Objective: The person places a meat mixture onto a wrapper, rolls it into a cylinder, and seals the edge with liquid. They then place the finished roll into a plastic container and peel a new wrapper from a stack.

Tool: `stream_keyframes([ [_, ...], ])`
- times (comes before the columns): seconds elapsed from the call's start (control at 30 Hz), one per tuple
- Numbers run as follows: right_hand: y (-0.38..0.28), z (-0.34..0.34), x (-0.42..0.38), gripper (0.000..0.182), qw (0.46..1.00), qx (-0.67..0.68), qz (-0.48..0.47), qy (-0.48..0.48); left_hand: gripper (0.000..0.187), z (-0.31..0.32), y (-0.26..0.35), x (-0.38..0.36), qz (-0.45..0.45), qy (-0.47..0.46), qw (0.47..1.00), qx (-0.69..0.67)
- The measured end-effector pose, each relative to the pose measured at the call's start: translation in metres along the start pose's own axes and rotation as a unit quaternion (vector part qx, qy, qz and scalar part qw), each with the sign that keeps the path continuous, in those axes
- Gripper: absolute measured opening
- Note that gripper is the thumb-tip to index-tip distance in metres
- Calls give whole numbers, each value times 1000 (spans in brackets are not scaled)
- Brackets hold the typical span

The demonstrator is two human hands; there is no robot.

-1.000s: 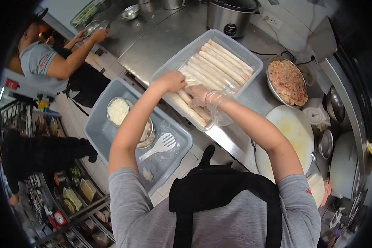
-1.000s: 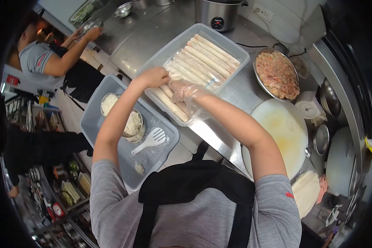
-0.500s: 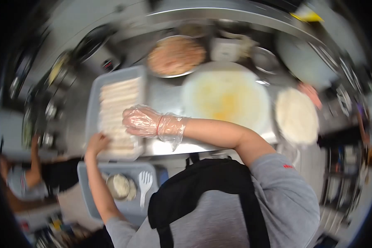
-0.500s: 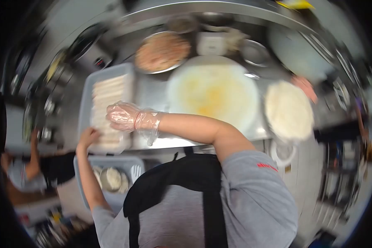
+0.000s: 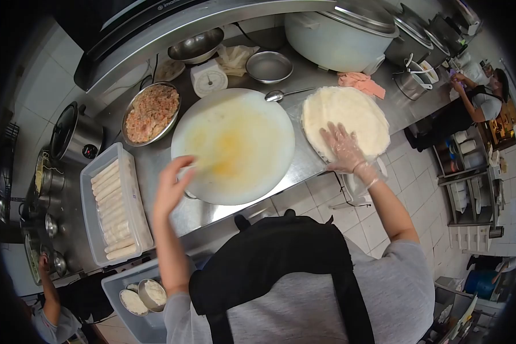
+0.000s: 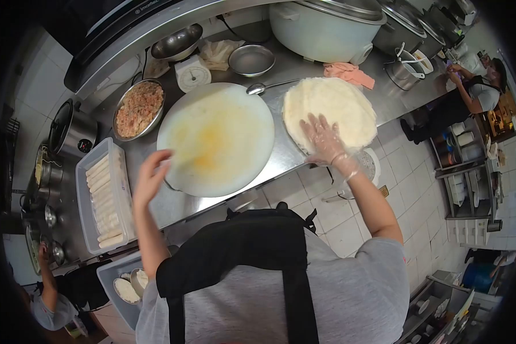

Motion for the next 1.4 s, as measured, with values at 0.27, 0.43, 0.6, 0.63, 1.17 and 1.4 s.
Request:
stream_keyframes([
  [0.27, 46, 26, 3, 34, 925, 312, -117, 182, 31, 269, 61, 75, -115, -274, 884, -360],
  [0.43, 54, 28, 3, 32, 891, 391, -118, 198, 26, 325, 43, 85, -272, -172, 824, -466],
  [0.6, 38, 18, 3, 36, 885, 336, -128, 294, 23, 320, 53, 92, -160, -131, 916, -343],
  [0.63, 31, 11, -2, 37, 902, 289, -107, 302, 23, 320, 56, 91, -160, -131, 916, -343],
  [1.17, 83, -39, 35, 6, 875, 311, -37, 370, 32, 289, 109, 98, 75, -13, 991, -106],
  [1.4, 68, -29, 45, 27, 885, 298, -90, 345, 39, 283, 103, 132, 45, -58, 995, 65],
])
Point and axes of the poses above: each hand's wrist, its own x-axis towards the middle knuckle, its own z-axis out of the palm, y = z × x, the point moved 7 cm from there along x, towards the middle knuckle, and after that the axes turned 4 degrees about z, right-handed, at the moved point
